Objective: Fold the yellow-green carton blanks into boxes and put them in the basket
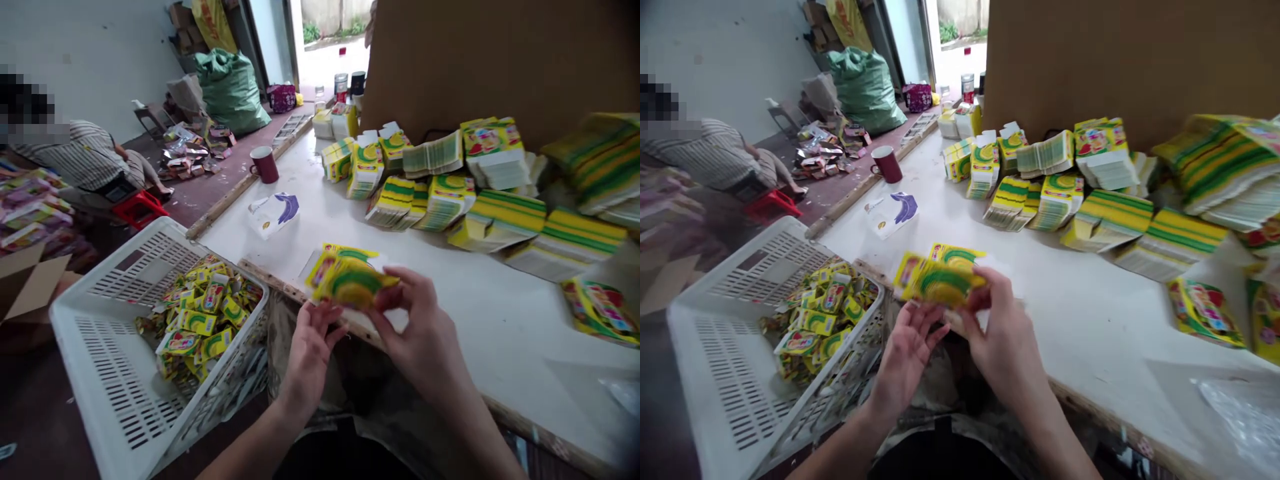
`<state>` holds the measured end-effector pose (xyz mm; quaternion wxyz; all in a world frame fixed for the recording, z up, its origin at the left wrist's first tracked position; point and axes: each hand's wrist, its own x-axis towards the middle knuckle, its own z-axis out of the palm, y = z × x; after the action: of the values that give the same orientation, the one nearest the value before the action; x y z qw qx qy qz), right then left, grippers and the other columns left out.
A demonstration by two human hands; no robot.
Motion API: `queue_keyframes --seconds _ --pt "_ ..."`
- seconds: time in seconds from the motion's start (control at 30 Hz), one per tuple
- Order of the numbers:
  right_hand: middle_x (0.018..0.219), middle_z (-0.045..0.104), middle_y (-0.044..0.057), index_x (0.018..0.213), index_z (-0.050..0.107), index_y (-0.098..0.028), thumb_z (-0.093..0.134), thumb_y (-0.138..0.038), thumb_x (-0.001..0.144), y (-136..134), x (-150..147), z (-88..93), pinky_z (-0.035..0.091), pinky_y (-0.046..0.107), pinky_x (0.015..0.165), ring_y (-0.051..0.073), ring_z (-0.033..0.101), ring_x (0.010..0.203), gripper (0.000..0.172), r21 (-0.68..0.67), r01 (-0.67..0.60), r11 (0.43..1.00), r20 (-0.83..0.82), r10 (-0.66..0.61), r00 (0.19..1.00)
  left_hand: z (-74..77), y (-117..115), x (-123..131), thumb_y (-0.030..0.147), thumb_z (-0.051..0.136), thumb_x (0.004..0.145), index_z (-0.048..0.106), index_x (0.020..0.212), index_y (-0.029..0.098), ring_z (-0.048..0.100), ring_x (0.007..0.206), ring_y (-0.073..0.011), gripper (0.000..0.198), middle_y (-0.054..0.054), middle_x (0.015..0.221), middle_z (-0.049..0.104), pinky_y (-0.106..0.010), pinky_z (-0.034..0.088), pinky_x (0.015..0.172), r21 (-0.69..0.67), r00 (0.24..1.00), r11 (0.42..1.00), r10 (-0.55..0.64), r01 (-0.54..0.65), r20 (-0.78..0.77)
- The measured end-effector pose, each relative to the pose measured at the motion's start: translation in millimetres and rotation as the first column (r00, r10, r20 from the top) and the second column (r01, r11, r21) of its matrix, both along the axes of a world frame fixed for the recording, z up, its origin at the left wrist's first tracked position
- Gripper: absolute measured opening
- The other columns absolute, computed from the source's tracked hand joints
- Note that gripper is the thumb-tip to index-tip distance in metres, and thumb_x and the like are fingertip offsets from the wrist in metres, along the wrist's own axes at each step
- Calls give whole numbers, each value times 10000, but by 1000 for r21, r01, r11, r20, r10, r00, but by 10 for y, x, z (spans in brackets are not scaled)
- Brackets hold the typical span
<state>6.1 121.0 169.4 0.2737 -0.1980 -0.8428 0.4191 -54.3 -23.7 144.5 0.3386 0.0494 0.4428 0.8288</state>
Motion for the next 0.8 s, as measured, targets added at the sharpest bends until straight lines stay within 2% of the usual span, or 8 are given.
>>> queue_keyframes --seconds 0.07,0.17,0.23,0.3,0.43,0.53,0.63,0.8 --pt "800 567 -34 1270 415 -290 617 -154 845 -211 134 8 500 261 650 142 591 690 490 -313 -217 924 -36 217 975 84 24 25 660 730 684 586 1216 263 519 1227 -298 679 -77 1315 590 -416 455 1014 34 996 999 -17 20 -87" --pt "918 607 -12 1286 398 -320 667 -256 844 -488 258 -27 496 276 718 151 589 796 522 -667 -333 667 -137 330 934 210 94 40 759 518 762 631 1092 216 582 1088 -326 645 -117 1096 642 -463 501 933 -73 996 997 -5 -1 -88" --pt "1030 620 6 1302 385 -330 735 -366 795 -606 281 -61 471 312 820 179 579 928 617 -758 -329 563 -168 318 933 227 140 44 752 453 796 615 974 225 604 949 -280 580 -78 908 597 -426 525 864 -103 993 989 103 -109 -65" --pt "1039 622 5 1276 404 -324 768 -416 757 -663 273 -94 442 329 860 195 566 976 640 -784 -317 533 -160 320 934 182 155 50 710 503 811 577 899 241 591 842 -217 483 -24 817 525 -374 520 854 -76 981 978 191 -192 -30" --pt "857 600 -33 1124 472 -302 759 -368 771 -606 265 -142 436 290 743 161 555 804 460 -770 -262 582 -110 282 953 69 64 56 702 689 700 603 905 228 588 943 -217 524 -28 886 573 -332 482 937 -155 994 984 81 -92 -76" --pt "854 607 -27 1129 478 -308 698 -390 829 -474 326 -132 450 273 712 157 572 794 381 -749 -267 606 -124 268 955 81 -17 34 643 837 547 626 1026 234 610 874 -196 664 -18 940 622 -276 524 802 -86 983 992 -109 97 -147" --pt "911 632 -6 1167 502 -311 612 -419 892 -358 413 -102 477 260 708 169 610 860 315 -718 -293 631 -102 321 942 116 -41 2 421 856 673 670 1003 239 613 747 -126 421 25 845 679 -206 509 707 -81 973 992 -113 99 -201" --pt "793 685 -20 967 630 -269 559 -320 933 -194 523 -95 478 231 621 141 620 694 94 -457 -253 853 8 288 957 135 -122 -132 346 748 811 751 870 200 666 749 -168 157 -10 813 762 -256 531 729 -289 926 957 -112 3 -362"
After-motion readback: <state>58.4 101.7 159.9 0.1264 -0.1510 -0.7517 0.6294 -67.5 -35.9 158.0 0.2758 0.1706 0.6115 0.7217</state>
